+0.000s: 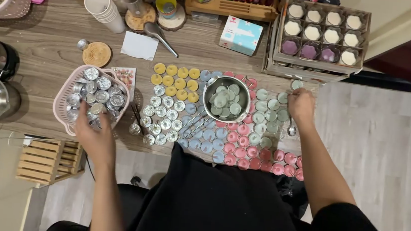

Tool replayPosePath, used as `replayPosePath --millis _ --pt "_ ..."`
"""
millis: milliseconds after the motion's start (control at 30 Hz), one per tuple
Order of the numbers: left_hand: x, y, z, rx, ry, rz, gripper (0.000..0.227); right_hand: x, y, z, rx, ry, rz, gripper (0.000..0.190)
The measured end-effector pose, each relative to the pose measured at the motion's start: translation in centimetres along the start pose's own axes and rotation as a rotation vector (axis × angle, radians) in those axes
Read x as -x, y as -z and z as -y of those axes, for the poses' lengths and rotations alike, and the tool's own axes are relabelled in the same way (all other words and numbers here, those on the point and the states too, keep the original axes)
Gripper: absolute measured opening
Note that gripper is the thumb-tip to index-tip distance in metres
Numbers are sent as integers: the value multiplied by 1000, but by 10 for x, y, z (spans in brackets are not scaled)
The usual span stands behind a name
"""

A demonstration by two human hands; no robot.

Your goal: Organizing small tea light candles and arranging them in various containers and patterns on a workspace.

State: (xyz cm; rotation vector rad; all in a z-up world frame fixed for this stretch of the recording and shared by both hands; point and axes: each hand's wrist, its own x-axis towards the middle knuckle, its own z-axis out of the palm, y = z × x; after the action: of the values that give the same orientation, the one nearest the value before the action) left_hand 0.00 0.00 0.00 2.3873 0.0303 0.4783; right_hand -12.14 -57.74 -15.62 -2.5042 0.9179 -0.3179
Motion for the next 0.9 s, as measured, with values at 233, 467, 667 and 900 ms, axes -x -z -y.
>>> replayPosePath --millis 233,467,667,900 --pt "25 3 -40 99 57 56 46 -28 -14 -19 56 -99 -144 26" --pt "35 -10 -86 293 96 219 40 -44 -33 -55 131 -31 10 17" --pt "63 -51 -142 698 296 631 44 26 53 75 -450 -101 474 17" --pt "70 -71 -197 1055 71 971 65 116 90 196 -1326 -158 1005 25"
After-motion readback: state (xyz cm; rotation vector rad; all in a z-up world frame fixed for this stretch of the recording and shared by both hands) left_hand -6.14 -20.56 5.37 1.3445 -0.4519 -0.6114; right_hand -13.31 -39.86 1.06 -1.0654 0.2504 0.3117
